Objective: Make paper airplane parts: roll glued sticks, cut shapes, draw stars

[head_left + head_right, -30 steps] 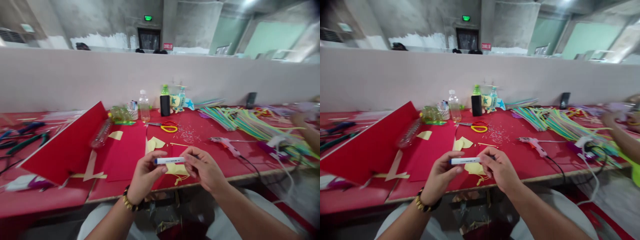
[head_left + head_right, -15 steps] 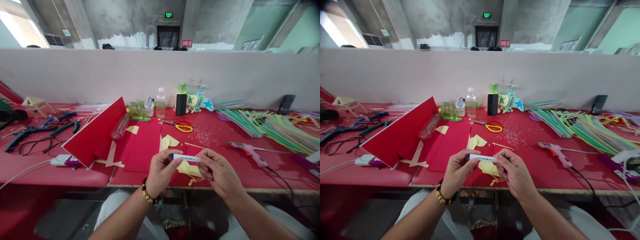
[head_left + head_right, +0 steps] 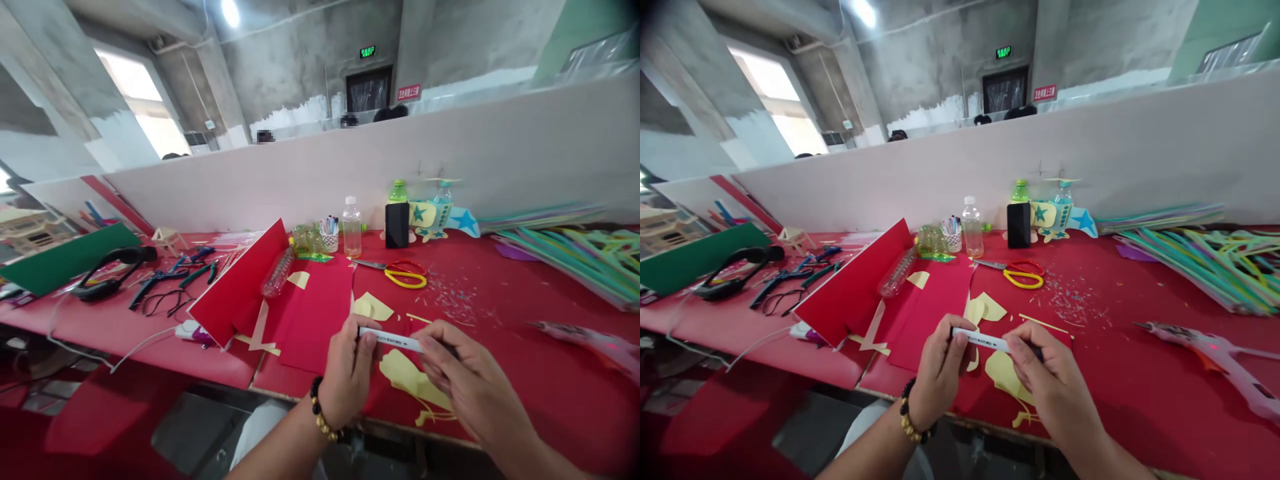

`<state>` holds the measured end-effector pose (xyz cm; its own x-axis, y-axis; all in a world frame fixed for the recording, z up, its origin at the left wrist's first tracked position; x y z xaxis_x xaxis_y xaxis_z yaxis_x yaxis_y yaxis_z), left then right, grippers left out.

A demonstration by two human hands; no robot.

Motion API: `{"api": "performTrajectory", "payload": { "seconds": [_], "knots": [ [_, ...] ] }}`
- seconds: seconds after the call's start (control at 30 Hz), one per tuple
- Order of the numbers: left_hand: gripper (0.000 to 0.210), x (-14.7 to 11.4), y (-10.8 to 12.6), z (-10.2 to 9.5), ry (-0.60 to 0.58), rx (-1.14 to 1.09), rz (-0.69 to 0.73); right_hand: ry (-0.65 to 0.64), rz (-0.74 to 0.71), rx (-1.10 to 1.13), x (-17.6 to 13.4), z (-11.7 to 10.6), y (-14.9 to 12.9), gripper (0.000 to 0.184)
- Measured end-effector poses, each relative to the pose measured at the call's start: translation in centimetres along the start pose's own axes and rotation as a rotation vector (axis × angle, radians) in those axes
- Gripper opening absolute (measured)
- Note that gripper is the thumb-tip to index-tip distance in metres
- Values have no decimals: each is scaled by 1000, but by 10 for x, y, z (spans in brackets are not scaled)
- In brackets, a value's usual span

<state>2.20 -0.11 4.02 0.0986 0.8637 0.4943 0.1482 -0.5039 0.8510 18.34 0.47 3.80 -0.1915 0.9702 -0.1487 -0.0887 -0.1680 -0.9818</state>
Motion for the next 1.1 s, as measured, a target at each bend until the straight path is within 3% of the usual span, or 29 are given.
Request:
{"api": "performTrajectory", "payload": {
  "seconds": [0.13, 0.27, 0.37, 0.4, 0.5, 0.63, 0.8, 0.97, 1.1],
  "knots": [
    [22, 37, -1, -32, 23, -3, -20, -114, -85, -215, 29, -10, -27, 35],
    [17, 106, 4, -103, 219, 359, 125, 152, -262, -368, 58, -50, -48, 46],
    [15, 173, 0, -142, 250, 883, 156, 311, -292, -371, 75, -80, -41, 44],
    [16, 196, -5, -148, 218, 1024, 142, 348, -273, -369, 80, -89, -35, 42],
    [16, 257, -35, -150, 127, 1103, 90, 391, -179, -411, 91, -106, -17, 44],
    [22, 306, -92, -133, -14, 1145, -26, 436, -119, -494, 93, -116, -6, 49],
    [34, 317, -142, -121, -128, 1138, -136, 452, -129, -480, 89, -116, -4, 50],
    [57, 295, -153, -117, -29, 1152, -88, 444, -133, -444, 86, -111, -2, 49],
    [31, 276, -157, -105, 14, 1198, -22, 420, -112, -414, 86, -107, -2, 49]
  ]
}}
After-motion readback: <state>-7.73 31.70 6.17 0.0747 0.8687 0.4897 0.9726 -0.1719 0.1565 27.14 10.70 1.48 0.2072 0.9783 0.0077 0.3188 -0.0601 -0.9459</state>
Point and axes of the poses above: each hand's wrist, its own x-axis towards the middle knuckle, its own z-axis out of the palm, y = z × x, the point moved 4 cm from there along x, towards the middle knuckle, and after that the axes turned 10 degrees about z, right-handed, at the moved point
